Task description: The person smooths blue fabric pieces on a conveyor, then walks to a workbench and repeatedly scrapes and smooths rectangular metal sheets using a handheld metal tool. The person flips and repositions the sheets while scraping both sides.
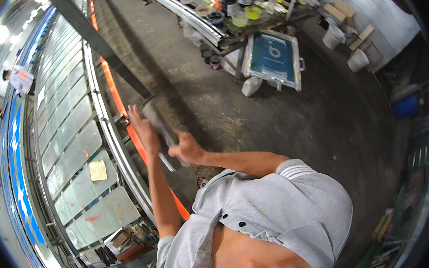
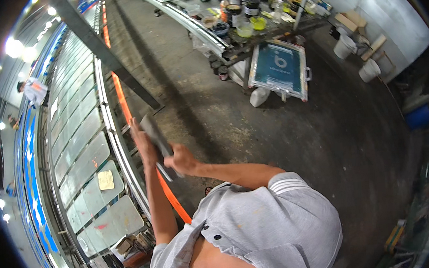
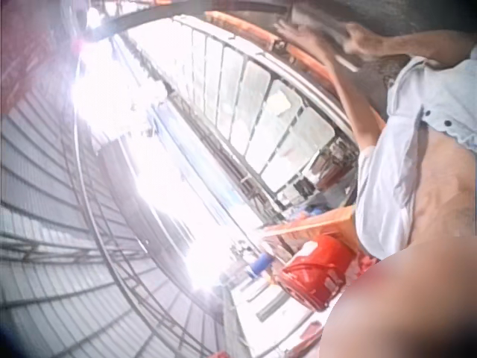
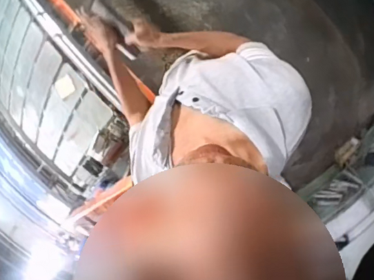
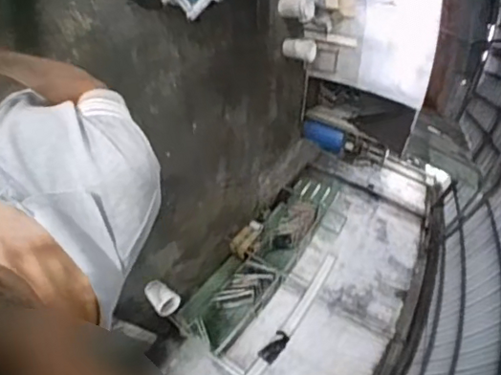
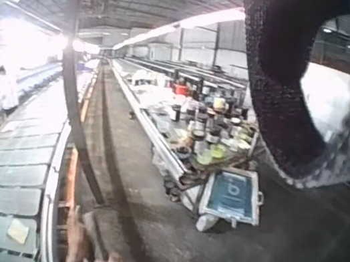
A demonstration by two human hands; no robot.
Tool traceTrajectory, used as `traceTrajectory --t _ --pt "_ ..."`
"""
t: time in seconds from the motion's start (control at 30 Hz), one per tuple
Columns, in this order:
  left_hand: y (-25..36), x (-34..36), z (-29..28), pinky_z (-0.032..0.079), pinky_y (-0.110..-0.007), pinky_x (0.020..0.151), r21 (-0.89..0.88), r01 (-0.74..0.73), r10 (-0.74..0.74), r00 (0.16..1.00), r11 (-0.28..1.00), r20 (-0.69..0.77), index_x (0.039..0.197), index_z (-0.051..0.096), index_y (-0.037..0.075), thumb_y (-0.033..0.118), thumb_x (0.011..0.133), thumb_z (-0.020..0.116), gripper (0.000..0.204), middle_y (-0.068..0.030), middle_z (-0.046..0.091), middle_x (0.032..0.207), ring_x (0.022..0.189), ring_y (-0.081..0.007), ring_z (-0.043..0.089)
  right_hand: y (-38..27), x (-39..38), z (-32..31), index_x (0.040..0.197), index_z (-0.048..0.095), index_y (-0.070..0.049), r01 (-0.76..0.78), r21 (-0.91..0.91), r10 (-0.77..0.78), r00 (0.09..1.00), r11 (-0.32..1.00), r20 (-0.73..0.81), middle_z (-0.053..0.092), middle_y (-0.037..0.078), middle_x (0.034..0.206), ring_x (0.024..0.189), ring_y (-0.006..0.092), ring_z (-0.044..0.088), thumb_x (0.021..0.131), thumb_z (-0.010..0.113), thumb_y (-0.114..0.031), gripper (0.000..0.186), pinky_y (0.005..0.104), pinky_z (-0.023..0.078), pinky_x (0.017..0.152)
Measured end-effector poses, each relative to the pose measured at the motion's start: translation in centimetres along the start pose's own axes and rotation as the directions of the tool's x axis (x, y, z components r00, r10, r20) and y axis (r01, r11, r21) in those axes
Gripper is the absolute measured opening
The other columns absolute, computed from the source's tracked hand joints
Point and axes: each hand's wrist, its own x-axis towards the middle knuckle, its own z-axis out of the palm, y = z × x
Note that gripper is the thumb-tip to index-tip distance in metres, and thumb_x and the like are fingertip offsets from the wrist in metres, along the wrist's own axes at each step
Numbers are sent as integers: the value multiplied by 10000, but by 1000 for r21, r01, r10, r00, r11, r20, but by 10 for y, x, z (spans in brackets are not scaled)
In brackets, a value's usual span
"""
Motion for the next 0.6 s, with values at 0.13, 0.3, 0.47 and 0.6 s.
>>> traceTrajectory --t 0.13,0.3,0.47,0.6 --pt "41 -109 61 43 -549 1217 -44 -149 155 934 988 320 1554 304 25 524 1034 409 729 -197 116 1664 1543 -349 100 2 25 -67 1100 637 37 146 256 -49 935 956 -352 700 141 974 819 242 652 682 679 -110 445 353 524 710" --pt "-38 -160 50 460 -443 1029 369 638 -627 235 676 743 1392 558 24 505 972 584 639 -185 621 1343 1235 -282 591 -6 -10 -143 1049 615 -18 117 524 84 935 844 -344 635 56 902 753 160 620 709 709 -50 354 321 540 685" --pt "46 -68 55 531 -380 910 -480 748 -423 658 457 623 1353 581 5 419 1033 517 527 -150 677 1231 1108 -227 652 1 -61 -153 1085 618 -3 47 539 156 933 841 -325 643 64 926 756 164 627 717 689 -83 384 308 531 694" --pt "100 -30 85 522 -287 769 -526 704 -267 687 478 676 1147 675 -55 259 961 682 365 -74 709 996 864 -124 650 6 -79 -160 1104 615 2 16 525 155 947 851 -281 652 70 958 785 165 638 735 696 -97 391 308 537 718"
